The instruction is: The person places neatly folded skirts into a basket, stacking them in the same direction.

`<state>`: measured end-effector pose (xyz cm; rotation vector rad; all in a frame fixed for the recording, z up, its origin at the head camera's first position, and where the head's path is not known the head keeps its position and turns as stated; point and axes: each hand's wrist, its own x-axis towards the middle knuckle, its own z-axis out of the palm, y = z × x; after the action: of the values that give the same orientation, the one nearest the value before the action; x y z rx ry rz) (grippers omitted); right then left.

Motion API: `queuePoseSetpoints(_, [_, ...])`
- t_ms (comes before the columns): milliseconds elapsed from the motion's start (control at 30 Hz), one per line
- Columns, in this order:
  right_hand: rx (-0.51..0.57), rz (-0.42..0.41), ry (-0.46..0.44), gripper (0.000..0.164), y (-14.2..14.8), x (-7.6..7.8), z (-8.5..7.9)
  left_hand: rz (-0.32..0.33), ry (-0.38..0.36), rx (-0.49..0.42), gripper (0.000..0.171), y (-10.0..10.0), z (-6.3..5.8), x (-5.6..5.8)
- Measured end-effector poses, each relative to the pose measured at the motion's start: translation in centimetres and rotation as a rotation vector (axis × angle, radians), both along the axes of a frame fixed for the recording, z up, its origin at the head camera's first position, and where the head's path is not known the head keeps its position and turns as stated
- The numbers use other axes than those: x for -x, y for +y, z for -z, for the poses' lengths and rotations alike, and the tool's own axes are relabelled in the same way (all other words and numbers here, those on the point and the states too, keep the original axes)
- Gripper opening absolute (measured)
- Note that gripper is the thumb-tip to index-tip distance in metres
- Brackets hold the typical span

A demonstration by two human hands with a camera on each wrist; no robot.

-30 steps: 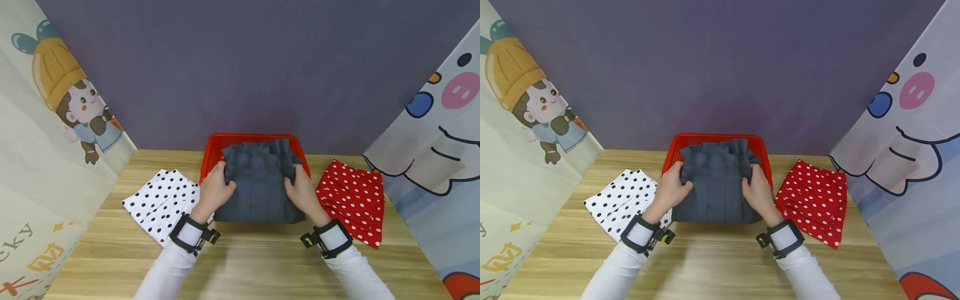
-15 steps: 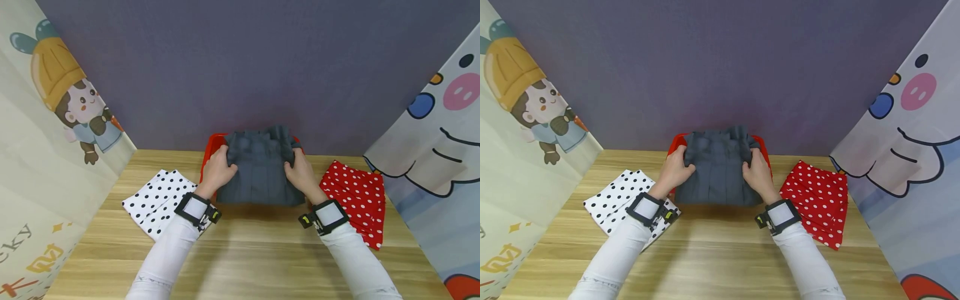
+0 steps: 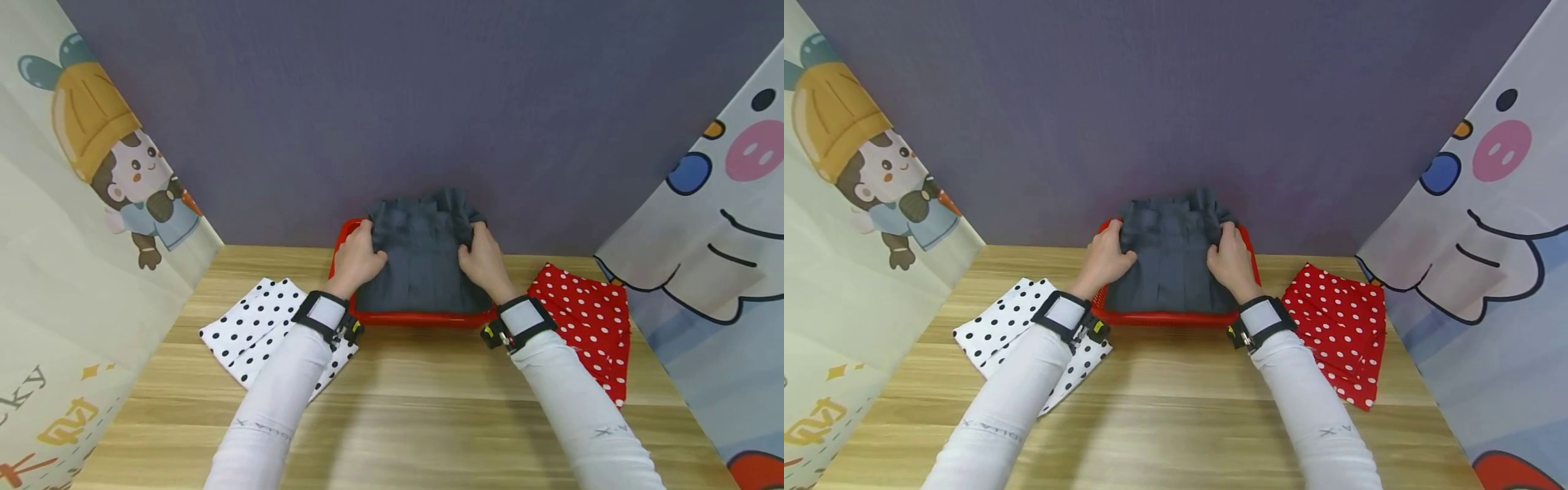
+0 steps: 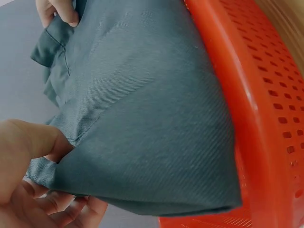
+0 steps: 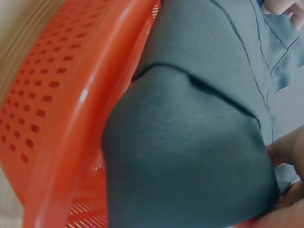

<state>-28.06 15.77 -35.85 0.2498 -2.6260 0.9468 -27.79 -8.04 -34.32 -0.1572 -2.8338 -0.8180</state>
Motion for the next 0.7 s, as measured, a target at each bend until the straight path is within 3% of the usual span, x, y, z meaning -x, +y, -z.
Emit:
queuePoseSetpoints(267, [-0.047,0.043,-0.145,0.045,-0.1,1.3,-0.3,-0.013,-0.08,0.024,0.059,0.4,0.4,1.8])
queuePoseSetpoints(700, [-0.102,0.042,-0.383,0.056,0.0,3.1,1.4,0.003,-0.174,0.095,0.065,1.1,2.3,3.7])
